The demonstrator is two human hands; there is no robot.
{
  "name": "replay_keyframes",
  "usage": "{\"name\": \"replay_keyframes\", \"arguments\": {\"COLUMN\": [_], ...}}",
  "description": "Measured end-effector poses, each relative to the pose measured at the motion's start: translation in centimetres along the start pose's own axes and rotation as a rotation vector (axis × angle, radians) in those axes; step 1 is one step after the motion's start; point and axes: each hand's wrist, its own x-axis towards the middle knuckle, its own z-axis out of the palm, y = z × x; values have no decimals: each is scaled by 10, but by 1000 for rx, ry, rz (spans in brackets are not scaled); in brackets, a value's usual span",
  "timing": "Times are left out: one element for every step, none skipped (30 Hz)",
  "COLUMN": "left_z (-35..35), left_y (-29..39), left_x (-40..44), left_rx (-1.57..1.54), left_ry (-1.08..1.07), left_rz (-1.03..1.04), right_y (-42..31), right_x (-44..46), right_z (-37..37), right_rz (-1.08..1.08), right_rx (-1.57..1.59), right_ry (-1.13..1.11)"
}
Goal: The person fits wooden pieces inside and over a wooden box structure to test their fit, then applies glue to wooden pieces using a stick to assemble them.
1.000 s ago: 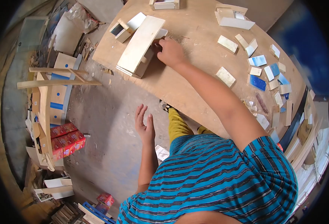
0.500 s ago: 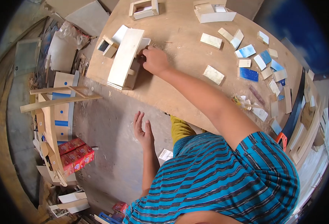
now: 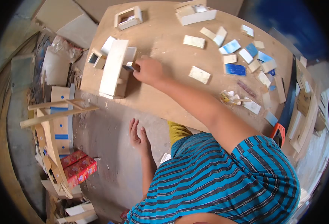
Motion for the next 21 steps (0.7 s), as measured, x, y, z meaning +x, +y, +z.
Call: {"name": "replay_keyframes", "arguments": {"left_z": [1,2,6,10,15,22,29,35,41,46,52,58,63,69,77,87,96,105,114,126,138], "left_y": [5,3,9,13,17,24,33,40,44,48,52,54,57,59,65,72,79,76,83,92,99], "left_x": [0,0,0,0,0,1,1,1,1,1,0,-1,-3,-6,-10,-13,-16,-18,-20,-24,-27], "left_rx": [20,48,49,37,25,26,29,34,43,52,60,59,57,56,49,43,39,63,93,125,157], "left_ry": [-2,-10,-8,-20,-31,-52,-71,-90,-114,-137,-158,-194,-229,-263,-320,-374,-423,-490,-534,-579,-626], "left_rz": [18,97,113,142,169,195,219,244,278,312,347,366,385,402,406,410,416,450,486,523,559], "right_y": [0,1,1,-3,-8,-16,-26,-35,-42,-44,-37,-20,1,20,57,83,119,141,159,180,194], "right_x": [-5,-10,-14,-18,-20,-22,-23,-26,-31,-36,-43,-51,-59,-71,-88,-105,-128,-152,-175,-199,-220], "right_z": [-11,-22,-34,-50,-69,-92,-115,-144,-176,-207,-236,-262,-292,-328,-351,-375,-390,-406,-417,-420,-419], "right_rz": [-12,-22,-32,-102,-144,-186,-228,-234,-241,-204,-168,-129,-92,-5,-31,76,130,242,353,424,494], "right_rx": [-51,-101,-150,-196,-243,-289,-334,-351,-369,-390,-412,-427,-441,-432,-471,-539,-556,-462,-364,-242,-119], "right_ry": [-46,-92,-140,-145,-159,-177,-198,-191,-184,-123,-62,31,122,49,158,128,182,116,49,80,111]}}
